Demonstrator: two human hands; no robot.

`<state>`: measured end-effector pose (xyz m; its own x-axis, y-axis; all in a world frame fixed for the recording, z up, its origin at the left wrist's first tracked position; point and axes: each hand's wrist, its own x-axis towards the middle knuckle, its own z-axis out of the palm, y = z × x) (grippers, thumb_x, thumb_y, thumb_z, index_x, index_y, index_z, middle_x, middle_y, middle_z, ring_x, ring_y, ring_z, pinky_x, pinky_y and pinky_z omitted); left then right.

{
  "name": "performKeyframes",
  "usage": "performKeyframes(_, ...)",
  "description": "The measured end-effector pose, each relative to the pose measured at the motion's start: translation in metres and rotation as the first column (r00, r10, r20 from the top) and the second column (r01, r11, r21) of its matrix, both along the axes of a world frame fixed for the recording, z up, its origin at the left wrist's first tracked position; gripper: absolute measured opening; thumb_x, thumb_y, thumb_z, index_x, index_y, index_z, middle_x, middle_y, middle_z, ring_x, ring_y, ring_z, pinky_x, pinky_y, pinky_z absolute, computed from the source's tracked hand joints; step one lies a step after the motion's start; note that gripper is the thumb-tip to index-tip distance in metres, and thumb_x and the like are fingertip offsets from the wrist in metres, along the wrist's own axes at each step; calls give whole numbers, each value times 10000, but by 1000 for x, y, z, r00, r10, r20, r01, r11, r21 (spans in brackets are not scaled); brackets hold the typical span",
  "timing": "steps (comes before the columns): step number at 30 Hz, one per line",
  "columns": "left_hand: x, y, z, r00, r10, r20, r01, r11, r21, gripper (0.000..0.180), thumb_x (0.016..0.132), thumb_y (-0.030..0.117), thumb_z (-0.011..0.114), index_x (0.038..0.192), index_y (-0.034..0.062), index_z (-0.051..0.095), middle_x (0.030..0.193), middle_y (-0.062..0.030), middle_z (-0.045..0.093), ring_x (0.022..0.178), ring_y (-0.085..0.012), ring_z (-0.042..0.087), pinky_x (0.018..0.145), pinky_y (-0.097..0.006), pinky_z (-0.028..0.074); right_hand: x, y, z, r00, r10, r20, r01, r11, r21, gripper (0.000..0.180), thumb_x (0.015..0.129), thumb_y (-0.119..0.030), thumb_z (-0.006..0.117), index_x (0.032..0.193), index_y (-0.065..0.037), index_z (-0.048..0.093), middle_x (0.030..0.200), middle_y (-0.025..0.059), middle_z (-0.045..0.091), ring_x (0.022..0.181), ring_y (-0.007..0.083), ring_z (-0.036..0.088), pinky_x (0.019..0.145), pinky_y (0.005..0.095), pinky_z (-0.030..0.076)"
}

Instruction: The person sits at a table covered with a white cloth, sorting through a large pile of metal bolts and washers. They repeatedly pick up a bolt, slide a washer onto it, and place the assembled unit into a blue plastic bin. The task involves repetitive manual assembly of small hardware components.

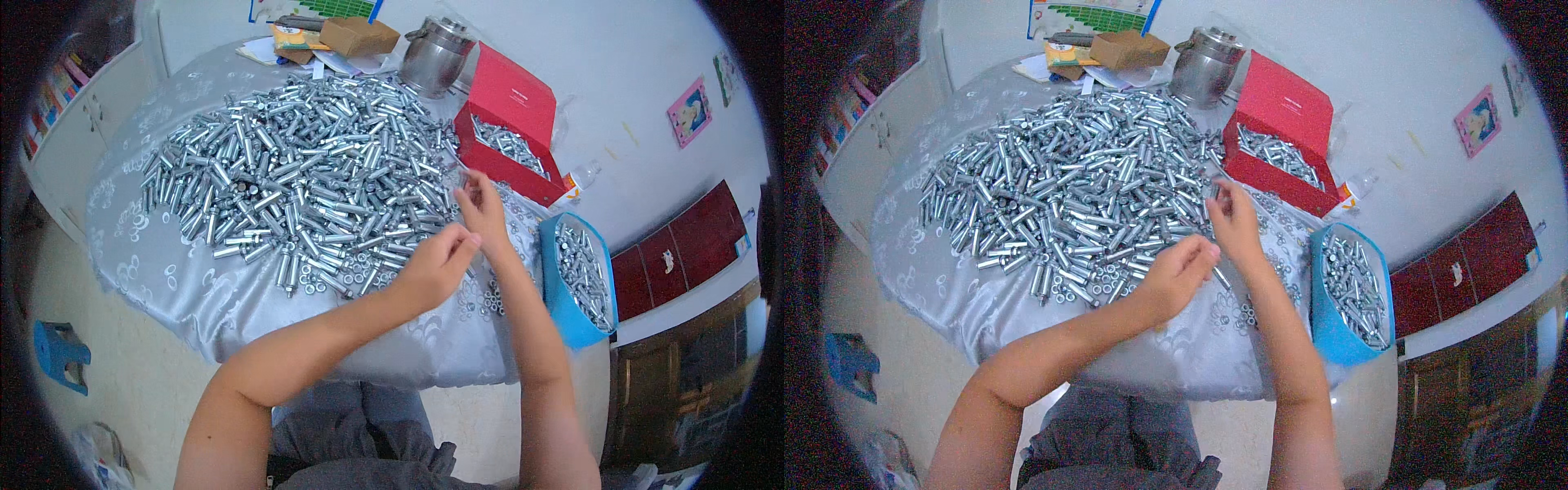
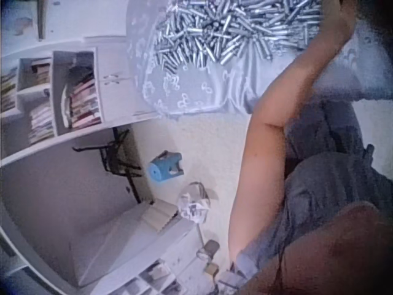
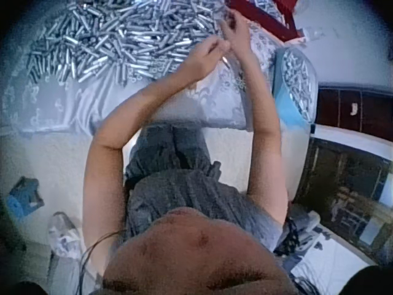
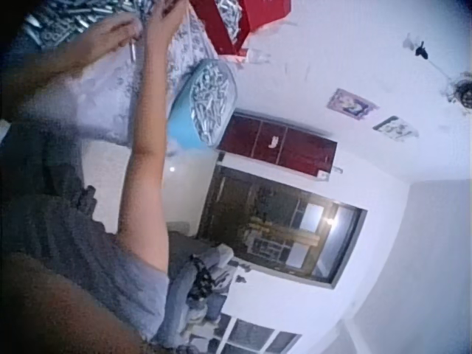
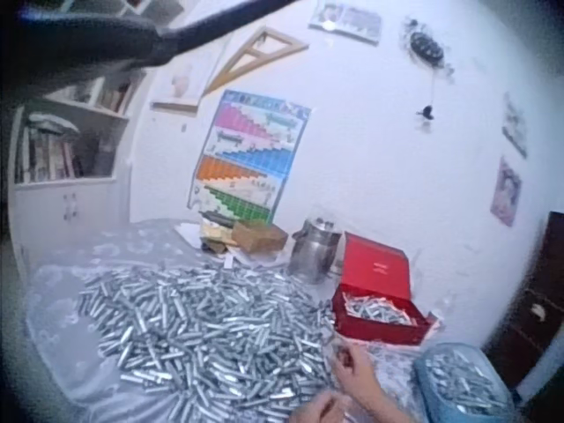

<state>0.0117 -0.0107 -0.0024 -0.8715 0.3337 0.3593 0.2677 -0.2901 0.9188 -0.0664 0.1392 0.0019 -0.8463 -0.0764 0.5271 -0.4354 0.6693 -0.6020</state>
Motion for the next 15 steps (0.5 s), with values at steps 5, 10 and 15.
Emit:
performKeyframes(5, -8, -10, 5, 791, 295, -536, -465, 859, -213, 357, 786, 187, 556, 1040, -21, 417, 937, -183, 521, 856, -292, 507, 739, -372, 389, 73, 12, -4, 991, -35, -129, -12, 936, -351, 279, 725, -19, 634, 985, -14, 533, 805, 23, 508, 737, 89, 486, 693, 223, 410)
performKeyframes(10, -27, -25, 7, 431, 511, -744, -815, 574, -78, 426, 735, 172, 582, 1074, -10, 399, 1055, -187, 428, 980, -338, 408, 865, -428, 289, 70, 46, -10, 955, -212, -209, 59, 823, -565, 250, 713, 9, 641, 939, 7, 534, 790, 22, 527, 701, 77, 501, 654, 211, 419)
performKeyframes(15, -91, -81, 25, 290, 559, -777, -943, 29, -332, 309, 721, 120, 560, 990, -1, 467, 1008, -177, 448, 968, -337, 420, 830, -437, 309, 63, 57, -19, 959, -243, -148, 102, 781, -616, 236, 714, -24, 651, 914, 16, 532, 745, 21, 535, 659, 61, 499, 601, 189, 411)
